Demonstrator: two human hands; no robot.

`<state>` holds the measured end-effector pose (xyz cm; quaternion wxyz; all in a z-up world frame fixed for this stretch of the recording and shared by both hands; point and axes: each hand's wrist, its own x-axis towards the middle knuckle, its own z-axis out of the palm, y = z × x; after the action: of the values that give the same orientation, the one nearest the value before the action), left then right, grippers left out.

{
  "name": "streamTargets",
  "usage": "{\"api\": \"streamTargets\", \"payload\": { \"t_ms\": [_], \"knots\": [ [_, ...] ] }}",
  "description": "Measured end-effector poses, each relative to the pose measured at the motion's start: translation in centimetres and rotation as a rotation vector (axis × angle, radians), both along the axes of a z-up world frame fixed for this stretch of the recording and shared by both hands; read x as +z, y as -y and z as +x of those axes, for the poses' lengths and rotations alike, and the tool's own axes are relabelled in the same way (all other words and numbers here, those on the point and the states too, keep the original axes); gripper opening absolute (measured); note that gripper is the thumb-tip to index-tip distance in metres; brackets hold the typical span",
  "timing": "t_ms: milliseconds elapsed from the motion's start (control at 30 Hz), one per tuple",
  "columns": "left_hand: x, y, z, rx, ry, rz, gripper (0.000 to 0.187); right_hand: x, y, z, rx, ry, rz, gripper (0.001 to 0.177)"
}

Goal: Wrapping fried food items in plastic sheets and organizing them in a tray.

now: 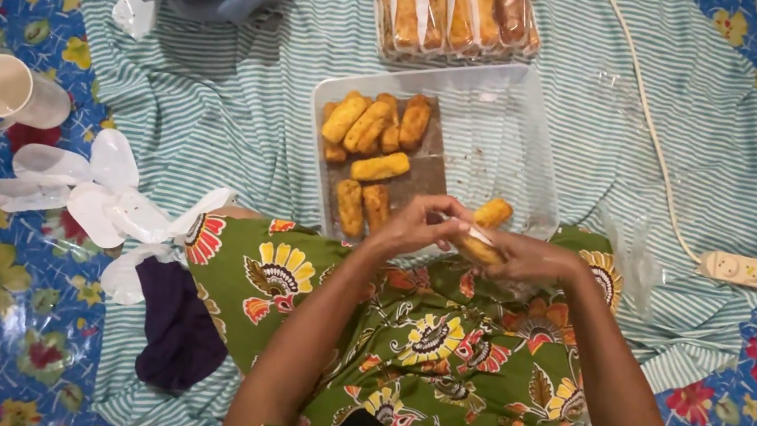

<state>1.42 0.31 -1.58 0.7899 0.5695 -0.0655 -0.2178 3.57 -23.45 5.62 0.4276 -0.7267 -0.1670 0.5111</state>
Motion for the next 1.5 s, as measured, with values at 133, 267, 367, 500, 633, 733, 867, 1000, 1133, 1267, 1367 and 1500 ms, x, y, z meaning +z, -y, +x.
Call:
{"api": "streamTargets", "payload": {
  "t_ms": [133, 267, 367, 500, 633, 733, 867, 1000, 1133, 1267, 1367, 1500],
  "knots": [
    [-0.6, 0.0, 0.2, 0.088, -0.047, -0.042, 0.019, 2.7, -0.5, -0.5, -0.038, 0.082, -0.024, 0.065],
    [-3.0, -0.1, 0.9, 0.162, -0.007, 0.028, 0.015, 3.8, -0.5, -0.1, -0.176, 0.241, 0.039, 0.061],
    [-0.6, -0.5, 0.4, 0.188, -0.018, 0.032, 0.013, 4.1, 0.2, -1.6, -0.366, 0.183, 0.051, 0.045],
    [-0.6, -0.4, 0.3, 0.199, 0.0, 0.022, 0.013, 3.3, 1.3, -2.4, -0.431, 0.223, 0.058, 0.026],
    [0.6, -0.5, -0.2, 0.186, -0.037, -0.004, 0.01, 1.4, 2.0, -2.5, -0.327, 0.51, 0.136, 0.018],
    [0.1, -0.4, -0.2, 0.193, -0.052, -0.028, 0.01, 0.2, 2.6, -2.5, -0.313, 0.574, 0.133, 0.015],
    [-2.8, -0.2, 0.5, 0.217, -0.079, -0.079, 0.014, -0.4, 2.2, -2.7, -0.293, 0.668, 0.017, 0.033],
    [-2.8, 0.2, 0.5, 0.221, -0.028, -0.109, 0.012, 1.1, 0.5, -3.0, -0.308, 0.627, 0.048, 0.018],
    [-1.3, -0.1, -0.1, 0.22, 0.018, -0.118, 0.012, -1.7, 1.3, -2.8, -0.28, 0.691, 0.025, 0.015],
    [-0.3, -0.2, -0.6, 0.219, 0.118, -0.076, 0.01, 0.8, 0.1, -3.6, -0.333, 0.584, 0.076, 0.015],
    [-0.4, -0.3, -0.4, 0.222, 0.124, -0.058, 0.012, 1.3, 0.4, -4.0, -0.36, 0.541, 0.107, 0.018],
    [0.2, -0.3, -0.5, 0.228, 0.13, -0.037, 0.013, 0.7, 0.2, -3.9, -0.36, 0.571, 0.094, 0.025]
  ]
}}
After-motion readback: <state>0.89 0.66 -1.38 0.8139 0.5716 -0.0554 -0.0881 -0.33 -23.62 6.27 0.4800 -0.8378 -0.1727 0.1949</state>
